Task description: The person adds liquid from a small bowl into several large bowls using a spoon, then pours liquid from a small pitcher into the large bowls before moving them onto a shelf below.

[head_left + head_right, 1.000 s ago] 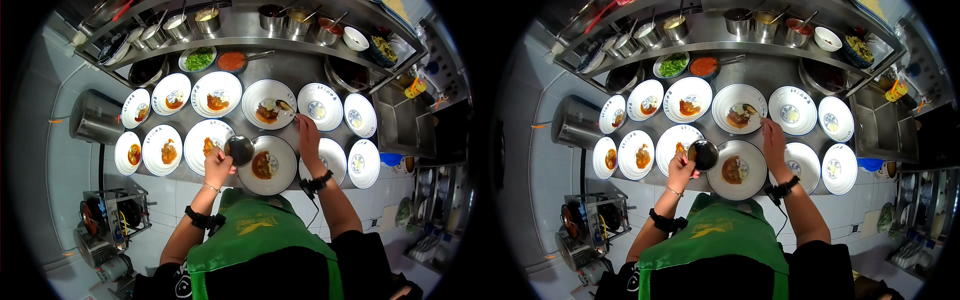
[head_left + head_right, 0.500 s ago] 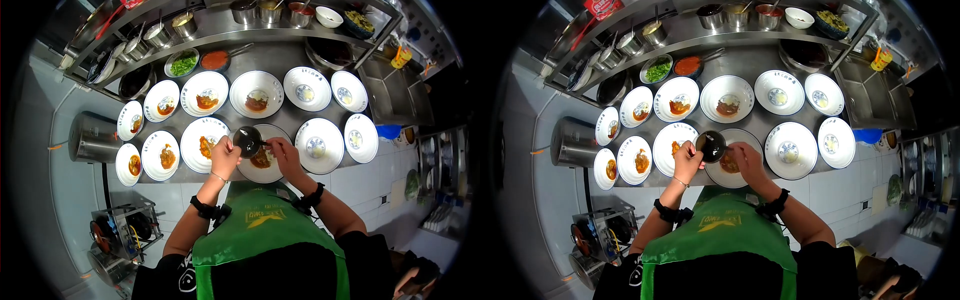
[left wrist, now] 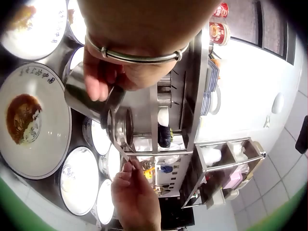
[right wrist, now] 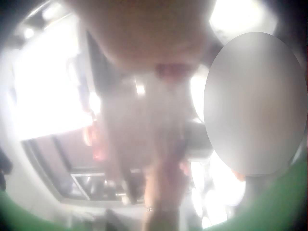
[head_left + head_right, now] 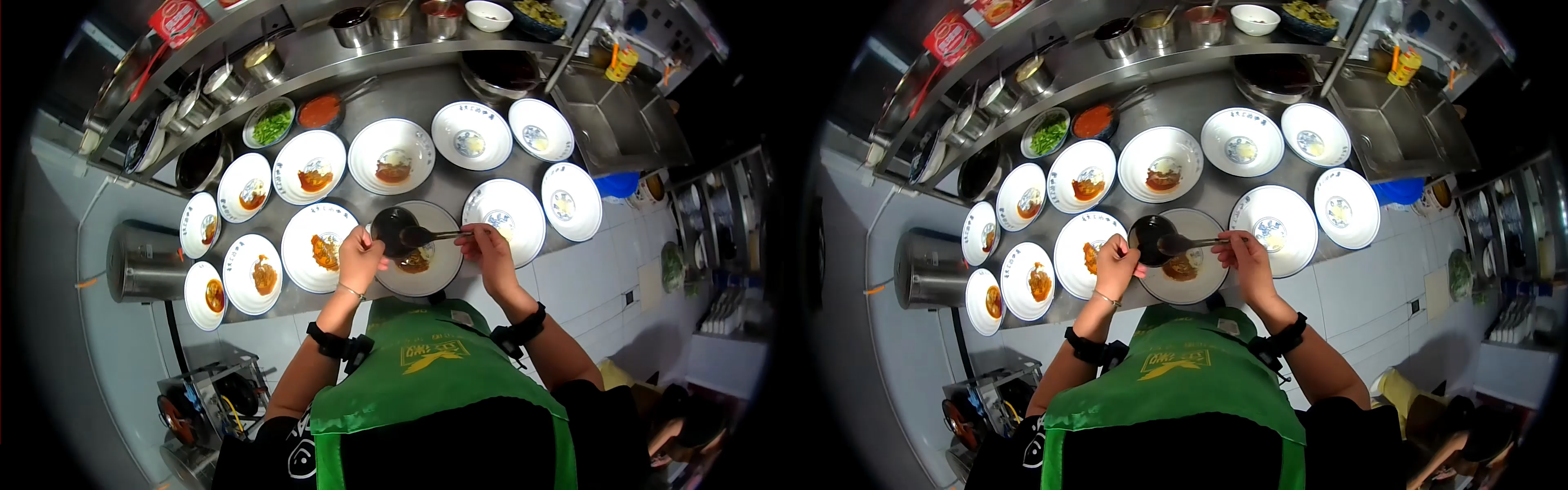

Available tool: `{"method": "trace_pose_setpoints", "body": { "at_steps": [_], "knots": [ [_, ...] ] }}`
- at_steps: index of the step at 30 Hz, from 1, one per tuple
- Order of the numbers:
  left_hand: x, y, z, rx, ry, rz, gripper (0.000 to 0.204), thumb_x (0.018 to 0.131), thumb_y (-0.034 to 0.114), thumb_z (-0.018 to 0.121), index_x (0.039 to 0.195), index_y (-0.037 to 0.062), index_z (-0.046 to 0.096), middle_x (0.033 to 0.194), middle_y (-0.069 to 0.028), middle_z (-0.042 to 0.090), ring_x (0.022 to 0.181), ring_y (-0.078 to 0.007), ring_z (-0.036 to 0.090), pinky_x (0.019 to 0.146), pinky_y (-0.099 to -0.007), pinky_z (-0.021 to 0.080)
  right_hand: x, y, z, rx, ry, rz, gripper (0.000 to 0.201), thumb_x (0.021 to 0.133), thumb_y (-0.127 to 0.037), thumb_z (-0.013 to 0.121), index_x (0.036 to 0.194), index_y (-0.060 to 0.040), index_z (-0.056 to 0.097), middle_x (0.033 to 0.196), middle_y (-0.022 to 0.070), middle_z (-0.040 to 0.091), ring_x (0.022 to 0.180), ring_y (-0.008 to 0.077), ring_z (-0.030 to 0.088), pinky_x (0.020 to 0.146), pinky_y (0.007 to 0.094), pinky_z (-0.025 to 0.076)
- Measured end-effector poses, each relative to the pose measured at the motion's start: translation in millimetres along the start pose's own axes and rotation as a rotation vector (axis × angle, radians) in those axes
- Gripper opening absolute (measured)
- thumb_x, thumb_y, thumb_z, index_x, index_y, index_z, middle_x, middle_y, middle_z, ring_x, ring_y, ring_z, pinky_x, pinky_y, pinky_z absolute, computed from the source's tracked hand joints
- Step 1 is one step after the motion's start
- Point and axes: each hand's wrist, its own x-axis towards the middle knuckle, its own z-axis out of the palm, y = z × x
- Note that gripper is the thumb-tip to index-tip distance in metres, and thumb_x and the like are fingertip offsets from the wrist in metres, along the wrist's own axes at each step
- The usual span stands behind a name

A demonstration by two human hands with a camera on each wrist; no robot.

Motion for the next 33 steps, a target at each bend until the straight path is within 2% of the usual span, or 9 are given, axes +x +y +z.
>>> {"method": "trace_pose_setpoints", "body": {
  "at_steps": [11,15,17,18,20,23,27,29,33],
  "knots": [
    [12,8,36,-0.050,-0.165,0.003,0.025,0.084,-0.005,0.055,0.074,0.0072,0.036,0.066,-0.0044,0.049,0.053,-0.0184,0.064,0.043,-0.0278,0.054,-17,19,-117,0.161,0.305,-0.127,0.029,0.104,-0.025,0.044,0.109,-0.0009,0.059,0.088,0.0087,0.069,0.069,0.0080,0.056,0.065,0.0217,0.046],
    [14,6,43,-0.027,-0.174,-0.001,0.026,0.084,-0.004,0.055,0.074,0.0071,0.035,0.065,-0.0039,0.049,0.053,-0.0182,0.064,0.042,-0.0272,0.053,-8,55,-161,-0.067,0.425,-0.191,0.028,0.103,-0.025,0.046,0.108,-0.0021,0.061,0.091,0.0070,0.069,0.070,0.0063,0.056,0.066,0.0214,0.047],
    [15,7,45,-0.030,-0.180,-0.004,0.026,0.084,-0.004,0.056,0.073,0.0066,0.036,0.065,-0.0042,0.049,0.053,-0.0178,0.064,0.043,-0.0273,0.053,-7,66,-169,-0.305,0.466,-0.224,0.023,0.101,-0.018,0.049,0.107,-0.0022,0.063,0.091,0.0084,0.068,0.073,0.0123,0.058,0.070,0.0258,0.048],
    [15,7,47,-0.027,-0.184,-0.005,0.026,0.084,-0.004,0.056,0.073,0.0066,0.036,0.065,-0.0042,0.049,0.053,-0.0178,0.064,0.043,-0.0273,0.053,-9,62,-167,-0.303,0.470,-0.224,0.023,0.101,-0.018,0.049,0.107,-0.0022,0.063,0.091,0.0084,0.068,0.073,0.0123,0.058,0.070,0.0258,0.048],
    [16,6,49,0.023,-0.192,0.011,0.025,0.084,-0.005,0.055,0.074,0.0058,0.036,0.065,-0.0050,0.050,0.053,-0.0176,0.064,0.042,-0.0274,0.053,-16,54,-164,-0.914,0.475,-0.497,0.018,0.098,-0.011,0.051,0.106,-0.0012,0.064,0.091,0.0114,0.066,0.079,0.0213,0.060,0.074,0.0310,0.049],
    [14,8,56,0.023,-0.191,0.025,0.024,0.084,-0.005,0.055,0.074,0.0053,0.036,0.063,-0.0056,0.051,0.052,-0.0171,0.063,0.042,-0.0261,0.050,-36,3,-125,-1.041,0.472,-0.627,0.017,0.095,-0.006,0.051,0.105,0.0002,0.064,0.090,0.0141,0.064,0.085,0.0289,0.061,0.078,0.0352,0.048],
    [11,11,61,0.104,-0.177,0.100,0.024,0.082,-0.003,0.057,0.072,0.0047,0.037,0.060,-0.0057,0.050,0.050,-0.0161,0.062,0.041,-0.0258,0.046,-58,-35,-60,-0.811,0.408,-0.589,0.016,0.094,-0.005,0.052,0.104,-0.0006,0.064,0.092,0.0149,0.064,0.087,0.0306,0.061,0.078,0.0368,0.048],
    [10,16,65,0.226,-0.181,0.149,0.024,0.080,-0.001,0.059,0.071,0.0040,0.038,0.056,-0.0055,0.048,0.048,-0.0149,0.061,0.041,-0.0267,0.044,-59,-37,-32,-0.529,0.237,-0.519,0.015,0.093,-0.003,0.052,0.103,-0.0015,0.064,0.092,0.0145,0.064,0.084,0.0314,0.060,0.077,0.0377,0.047],
    [9,14,69,0.331,-0.169,0.216,0.020,0.078,0.002,0.060,0.070,0.0036,0.041,0.052,-0.0099,0.047,0.044,-0.0195,0.056,0.044,-0.0316,0.042,-35,-18,-16,-0.835,0.106,-0.742,0.015,0.091,-0.002,0.053,0.103,-0.0020,0.063,0.091,0.0130,0.064,0.080,0.0278,0.060,0.073,0.0344,0.048]
  ]
}}
